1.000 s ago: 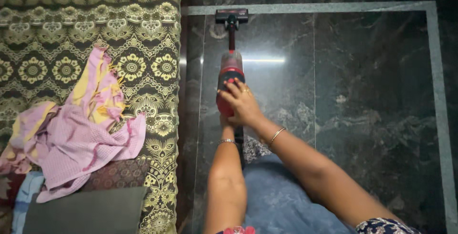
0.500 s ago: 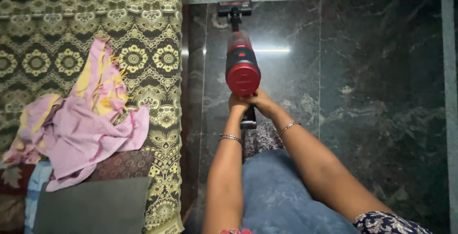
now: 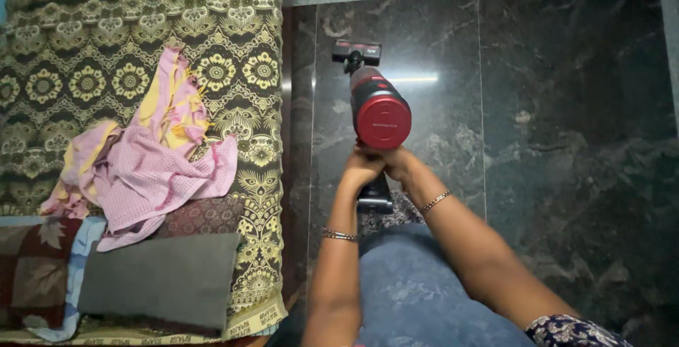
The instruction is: The person assembles a cordless vacuum cleaner by attaching a red cylindrical dust bin component to the main motor unit and then clicking a vacuum head attachment onto the intake tube.
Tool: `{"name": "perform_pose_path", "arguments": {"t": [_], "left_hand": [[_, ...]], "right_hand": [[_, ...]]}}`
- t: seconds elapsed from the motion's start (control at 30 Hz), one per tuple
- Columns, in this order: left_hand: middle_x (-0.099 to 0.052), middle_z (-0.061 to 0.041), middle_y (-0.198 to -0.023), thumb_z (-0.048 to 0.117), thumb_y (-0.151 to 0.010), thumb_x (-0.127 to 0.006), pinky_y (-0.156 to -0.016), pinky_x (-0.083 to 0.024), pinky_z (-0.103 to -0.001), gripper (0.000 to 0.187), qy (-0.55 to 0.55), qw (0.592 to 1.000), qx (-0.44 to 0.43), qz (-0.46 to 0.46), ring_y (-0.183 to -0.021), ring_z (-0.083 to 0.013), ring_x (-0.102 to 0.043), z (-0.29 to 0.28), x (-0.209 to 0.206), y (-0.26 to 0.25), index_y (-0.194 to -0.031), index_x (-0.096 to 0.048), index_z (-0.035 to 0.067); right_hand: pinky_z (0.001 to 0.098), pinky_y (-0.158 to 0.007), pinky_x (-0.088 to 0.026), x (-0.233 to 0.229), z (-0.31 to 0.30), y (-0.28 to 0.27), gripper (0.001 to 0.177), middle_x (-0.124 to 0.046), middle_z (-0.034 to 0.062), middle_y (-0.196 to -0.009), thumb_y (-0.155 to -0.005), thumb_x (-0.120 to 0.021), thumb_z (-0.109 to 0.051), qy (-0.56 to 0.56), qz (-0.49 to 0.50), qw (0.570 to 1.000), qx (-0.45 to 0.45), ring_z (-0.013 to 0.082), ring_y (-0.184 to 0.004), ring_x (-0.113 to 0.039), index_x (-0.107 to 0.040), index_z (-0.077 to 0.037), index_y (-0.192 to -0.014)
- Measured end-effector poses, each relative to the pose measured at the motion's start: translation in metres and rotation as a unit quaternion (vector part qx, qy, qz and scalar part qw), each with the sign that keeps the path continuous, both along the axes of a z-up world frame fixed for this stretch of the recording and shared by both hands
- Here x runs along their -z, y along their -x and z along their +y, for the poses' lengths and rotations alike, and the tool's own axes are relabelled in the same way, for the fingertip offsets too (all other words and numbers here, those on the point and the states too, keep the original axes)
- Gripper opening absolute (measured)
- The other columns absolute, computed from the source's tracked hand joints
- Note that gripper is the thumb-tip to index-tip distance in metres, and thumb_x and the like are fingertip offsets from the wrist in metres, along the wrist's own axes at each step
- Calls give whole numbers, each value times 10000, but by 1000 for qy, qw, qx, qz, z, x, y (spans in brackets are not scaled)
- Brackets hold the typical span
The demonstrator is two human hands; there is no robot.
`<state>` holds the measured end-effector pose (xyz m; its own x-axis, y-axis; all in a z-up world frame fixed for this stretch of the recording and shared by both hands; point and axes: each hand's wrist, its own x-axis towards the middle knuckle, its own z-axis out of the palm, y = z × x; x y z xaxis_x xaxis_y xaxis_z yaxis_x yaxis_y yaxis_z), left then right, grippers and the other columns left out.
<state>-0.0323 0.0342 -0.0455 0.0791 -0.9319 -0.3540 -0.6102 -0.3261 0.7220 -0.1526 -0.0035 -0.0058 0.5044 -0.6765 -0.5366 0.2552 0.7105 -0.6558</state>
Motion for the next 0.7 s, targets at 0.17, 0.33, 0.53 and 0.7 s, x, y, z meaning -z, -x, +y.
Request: {"name": "perform_pose_path", "arguments": {"t": [0.17, 0.33, 0.53, 0.7], "left_hand": [[-781, -179, -1053, 325, -720, -740, -818, -603, -415, 443, 17, 995, -29, 95, -988, -276, -769, 22, -3, -3, -1084, -729, 74], [-761, -203, -1074, 346, -690, -762, -857, -586, -441, 471, -1, 999, -45, 13, -1040, -335, -735, 16, -1, 2, -1084, -751, 89], [-720, -212, -1121, 399, -691, -724, -901, -539, -468, 514, 40, 997, -70, 3, -1106, -371, -673, -21, -20, 16, -1132, -736, 135], [-753, -204, -1075, 399, -706, -702, -912, -544, -443, 456, -18, 990, -137, 14, -1083, -353, -697, -67, -51, 30, -1063, -772, 126]], "right_hand": [[363, -827, -584, -3, 23, -4, 285, -717, 15, -987, -761, -844, -69, -20, -26, 999, 19, 161, -925, -683, -717, -107, -1013], [368, -857, -586, 11, 21, -5, 226, -725, 46, -976, -811, -810, -98, -2, -99, 995, -27, 186, -934, -702, -701, -95, -1009], [385, -845, -577, 27, -13, -6, 191, -726, 86, -1001, -890, -762, -171, -13, -110, 994, -15, 206, -928, -699, -715, -65, -1041], [406, -816, -592, 23, -69, -4, 194, -748, 97, -1028, -879, -740, -215, -90, -86, 992, -12, 217, -922, -717, -728, -96, -1032]]}}
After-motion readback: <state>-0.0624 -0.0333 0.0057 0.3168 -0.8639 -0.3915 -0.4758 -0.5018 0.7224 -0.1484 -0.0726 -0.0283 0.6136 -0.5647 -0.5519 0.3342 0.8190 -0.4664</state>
